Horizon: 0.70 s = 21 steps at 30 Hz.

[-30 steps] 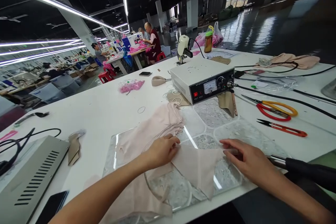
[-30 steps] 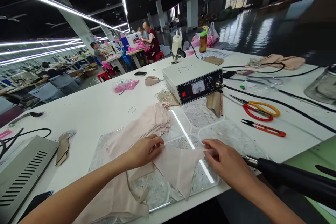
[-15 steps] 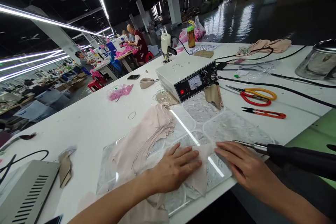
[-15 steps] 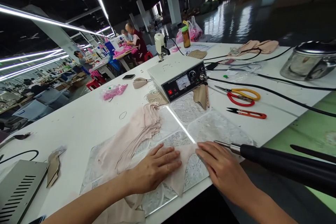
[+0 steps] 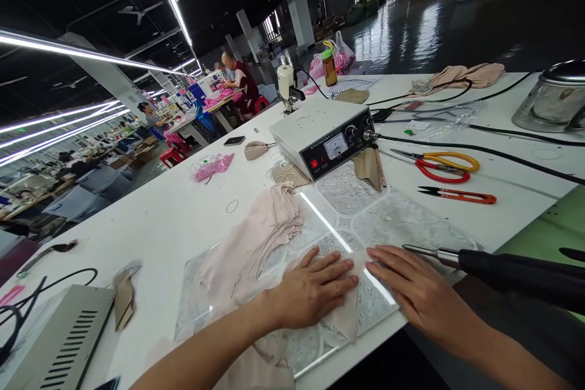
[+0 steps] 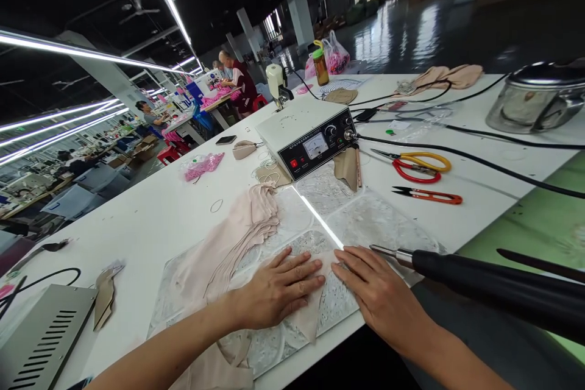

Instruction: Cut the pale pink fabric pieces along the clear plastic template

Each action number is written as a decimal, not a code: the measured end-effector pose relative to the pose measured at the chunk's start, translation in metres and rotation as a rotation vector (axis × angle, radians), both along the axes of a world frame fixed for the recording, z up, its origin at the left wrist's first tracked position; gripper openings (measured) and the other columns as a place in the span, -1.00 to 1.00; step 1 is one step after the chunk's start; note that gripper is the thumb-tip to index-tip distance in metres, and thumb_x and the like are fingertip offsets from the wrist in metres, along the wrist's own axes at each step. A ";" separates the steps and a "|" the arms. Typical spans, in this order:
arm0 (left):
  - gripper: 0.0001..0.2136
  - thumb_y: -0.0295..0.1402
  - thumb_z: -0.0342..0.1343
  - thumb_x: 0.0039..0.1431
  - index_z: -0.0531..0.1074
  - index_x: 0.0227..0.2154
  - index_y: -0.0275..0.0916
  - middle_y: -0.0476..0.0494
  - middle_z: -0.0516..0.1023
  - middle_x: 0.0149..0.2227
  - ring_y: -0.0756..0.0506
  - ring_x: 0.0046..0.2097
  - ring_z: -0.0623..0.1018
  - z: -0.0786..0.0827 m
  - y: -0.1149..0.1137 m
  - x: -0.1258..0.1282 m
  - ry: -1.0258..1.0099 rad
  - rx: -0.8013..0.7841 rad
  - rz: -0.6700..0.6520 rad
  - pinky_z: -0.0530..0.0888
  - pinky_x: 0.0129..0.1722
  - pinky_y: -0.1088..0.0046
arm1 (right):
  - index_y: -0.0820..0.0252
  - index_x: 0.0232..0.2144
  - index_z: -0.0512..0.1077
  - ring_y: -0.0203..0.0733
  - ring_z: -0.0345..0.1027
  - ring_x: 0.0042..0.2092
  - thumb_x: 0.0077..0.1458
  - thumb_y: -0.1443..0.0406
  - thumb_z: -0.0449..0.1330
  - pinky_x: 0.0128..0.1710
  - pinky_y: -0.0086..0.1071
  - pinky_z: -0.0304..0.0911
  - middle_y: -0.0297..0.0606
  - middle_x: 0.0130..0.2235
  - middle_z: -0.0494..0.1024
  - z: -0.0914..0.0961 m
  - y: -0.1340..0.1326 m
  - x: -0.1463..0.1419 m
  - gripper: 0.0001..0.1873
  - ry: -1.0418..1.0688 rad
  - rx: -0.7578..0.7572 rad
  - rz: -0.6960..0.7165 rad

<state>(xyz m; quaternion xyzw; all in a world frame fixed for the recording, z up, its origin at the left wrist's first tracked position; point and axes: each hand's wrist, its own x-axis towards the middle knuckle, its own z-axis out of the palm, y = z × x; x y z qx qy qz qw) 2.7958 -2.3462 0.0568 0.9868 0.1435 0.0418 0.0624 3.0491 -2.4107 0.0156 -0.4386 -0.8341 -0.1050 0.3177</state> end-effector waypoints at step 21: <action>-0.93 -0.43 0.12 0.07 0.48 -0.47 -0.26 -0.05 0.44 -0.37 -0.02 -0.32 0.41 0.011 0.008 0.055 -0.391 -0.694 0.668 0.37 -0.28 0.46 | 0.05 -0.40 0.48 -0.19 0.42 -0.40 0.16 0.13 -0.02 -0.45 -0.36 0.30 -0.34 -0.40 0.53 0.018 -0.006 -0.023 -0.69 0.492 -0.586 -0.183</action>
